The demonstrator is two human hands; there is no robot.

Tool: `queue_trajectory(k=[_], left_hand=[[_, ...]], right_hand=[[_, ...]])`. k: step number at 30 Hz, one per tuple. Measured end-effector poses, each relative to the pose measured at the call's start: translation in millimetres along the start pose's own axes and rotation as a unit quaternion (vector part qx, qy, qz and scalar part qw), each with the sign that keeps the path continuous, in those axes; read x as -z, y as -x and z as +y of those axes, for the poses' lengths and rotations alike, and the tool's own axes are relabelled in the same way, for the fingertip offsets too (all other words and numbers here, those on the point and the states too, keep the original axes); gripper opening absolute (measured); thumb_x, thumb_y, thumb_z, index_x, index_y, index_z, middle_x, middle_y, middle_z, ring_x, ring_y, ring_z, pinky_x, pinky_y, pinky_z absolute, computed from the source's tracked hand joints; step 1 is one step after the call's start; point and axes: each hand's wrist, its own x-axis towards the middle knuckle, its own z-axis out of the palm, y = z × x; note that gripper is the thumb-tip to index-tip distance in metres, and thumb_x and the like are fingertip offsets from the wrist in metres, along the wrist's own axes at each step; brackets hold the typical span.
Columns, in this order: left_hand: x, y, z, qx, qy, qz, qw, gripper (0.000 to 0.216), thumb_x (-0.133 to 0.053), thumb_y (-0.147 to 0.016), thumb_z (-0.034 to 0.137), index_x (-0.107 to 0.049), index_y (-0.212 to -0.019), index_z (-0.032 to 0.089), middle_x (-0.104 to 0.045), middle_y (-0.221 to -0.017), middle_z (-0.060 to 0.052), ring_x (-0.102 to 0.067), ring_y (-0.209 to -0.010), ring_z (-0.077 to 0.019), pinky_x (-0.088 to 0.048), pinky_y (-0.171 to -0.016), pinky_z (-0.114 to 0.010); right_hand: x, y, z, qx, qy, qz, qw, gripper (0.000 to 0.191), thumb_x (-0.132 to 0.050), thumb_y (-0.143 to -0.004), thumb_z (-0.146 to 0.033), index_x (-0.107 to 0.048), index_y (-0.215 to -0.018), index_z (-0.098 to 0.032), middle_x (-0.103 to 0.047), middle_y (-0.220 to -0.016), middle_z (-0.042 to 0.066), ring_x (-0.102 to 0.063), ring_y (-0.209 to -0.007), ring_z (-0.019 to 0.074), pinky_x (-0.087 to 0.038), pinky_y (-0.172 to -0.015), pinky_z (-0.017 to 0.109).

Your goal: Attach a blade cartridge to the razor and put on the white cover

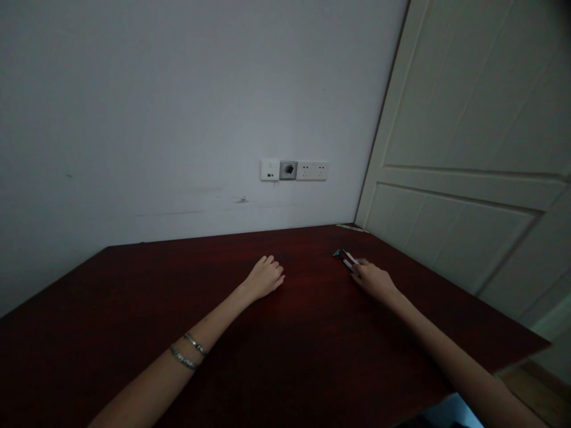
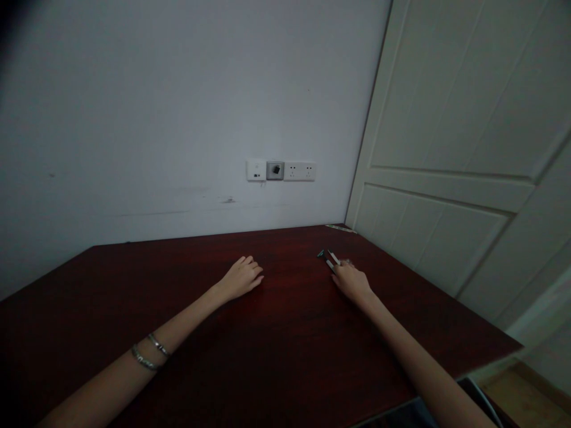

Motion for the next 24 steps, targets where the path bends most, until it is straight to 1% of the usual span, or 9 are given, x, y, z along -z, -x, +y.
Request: queue_trajectory(k=[4,7,11,15,17,19,22,24], left_hand=[[-2.8,2.1,-1.0,-0.001,0.000,0.000,1.000,0.025,-0.043,-0.088,0.031,-0.061,-0.081,0.015,-0.063,-0.083,-0.008,-0.050,-0.086,-0.0207,-0.032,-0.077,-0.033],[-4.2,2.2,-1.8,0.002,-0.002,-0.006,1.000,0.024,-0.044,-0.087,0.031,-0.061,-0.081,0.015,-0.063,-0.084,-0.008,-0.051,-0.087,-0.0212,-0.032,-0.078,-0.033],[-5.1,1.5,-1.7,0.002,0.001,-0.010,1.000,0.022,-0.046,-0.087,0.030,-0.061,-0.082,0.015,-0.063,-0.084,-0.007,-0.051,-0.087,-0.0209,-0.032,-0.079,-0.033],[-6.1,1.5,-1.2,0.000,0.001,-0.011,1.000,0.023,-0.045,-0.087,0.030,-0.062,-0.081,0.015,-0.063,-0.083,-0.007,-0.051,-0.085,-0.0208,-0.032,-0.076,-0.032],[-6.6,1.7,-1.1,-0.001,0.000,-0.010,1.000,0.024,-0.044,-0.087,0.030,-0.061,-0.080,0.015,-0.063,-0.083,-0.007,-0.051,-0.085,-0.0207,-0.032,-0.075,-0.032],[-6.7,2.2,-1.1,-0.001,0.000,-0.009,1.000,0.024,-0.044,-0.087,0.031,-0.061,-0.080,0.015,-0.063,-0.083,-0.007,-0.051,-0.085,-0.0206,-0.032,-0.076,-0.032],[-6.2,2.7,-1.3,0.001,0.002,-0.010,1.000,0.024,-0.045,-0.087,0.030,-0.062,-0.081,0.015,-0.063,-0.083,-0.007,-0.051,-0.085,-0.0207,-0.032,-0.076,-0.032],[-5.5,2.8,-1.3,0.001,0.007,-0.014,1.000,0.023,-0.045,-0.087,0.030,-0.062,-0.081,0.015,-0.063,-0.083,-0.008,-0.051,-0.085,-0.0205,-0.032,-0.076,-0.032]], right_hand=[[-1.7,-3.0,0.3,-0.017,0.002,-0.005,1.000,0.027,-0.038,-0.087,-0.027,-0.060,-0.100,-0.016,-0.058,-0.107,0.015,-0.058,-0.094,0.0243,-0.044,-0.068,0.030],[0.1,-2.3,4.6,-0.019,-0.008,-0.016,1.000,0.026,-0.039,-0.086,-0.026,-0.060,-0.096,-0.016,-0.061,-0.101,0.014,-0.060,-0.090,0.0238,-0.043,-0.067,0.029],[-2.8,1.5,10.9,-0.008,-0.039,-0.020,0.999,0.027,-0.041,-0.085,-0.032,-0.062,-0.096,-0.018,-0.061,-0.099,0.011,-0.060,-0.089,0.0232,-0.043,-0.067,0.028],[-9.2,5.5,14.2,0.005,-0.065,-0.002,0.998,0.030,-0.044,-0.085,-0.036,-0.061,-0.102,-0.020,-0.062,-0.101,0.010,-0.060,-0.091,0.0239,-0.043,-0.069,0.029],[-9.2,6.2,16.7,0.010,-0.076,0.004,0.997,0.031,-0.044,-0.084,-0.038,-0.062,-0.101,-0.019,-0.063,-0.100,0.010,-0.061,-0.091,0.0241,-0.044,-0.069,0.029],[-6.3,4.8,23.5,0.008,-0.089,0.022,0.996,0.035,-0.043,-0.084,-0.042,-0.063,-0.100,-0.019,-0.064,-0.102,0.010,-0.061,-0.091,0.0246,-0.044,-0.070,0.029],[-1.7,-4.1,44.5,-0.038,-0.117,0.077,0.989,0.040,-0.040,-0.084,-0.044,-0.063,-0.105,-0.019,-0.063,-0.108,0.010,-0.059,-0.097,0.0261,-0.045,-0.073,0.030],[-3.2,-13.9,62.8,-0.087,-0.145,0.085,0.982,0.041,-0.043,-0.083,-0.042,-0.063,-0.106,-0.016,-0.064,-0.109,0.012,-0.059,-0.099,0.0266,-0.045,-0.077,0.031]])
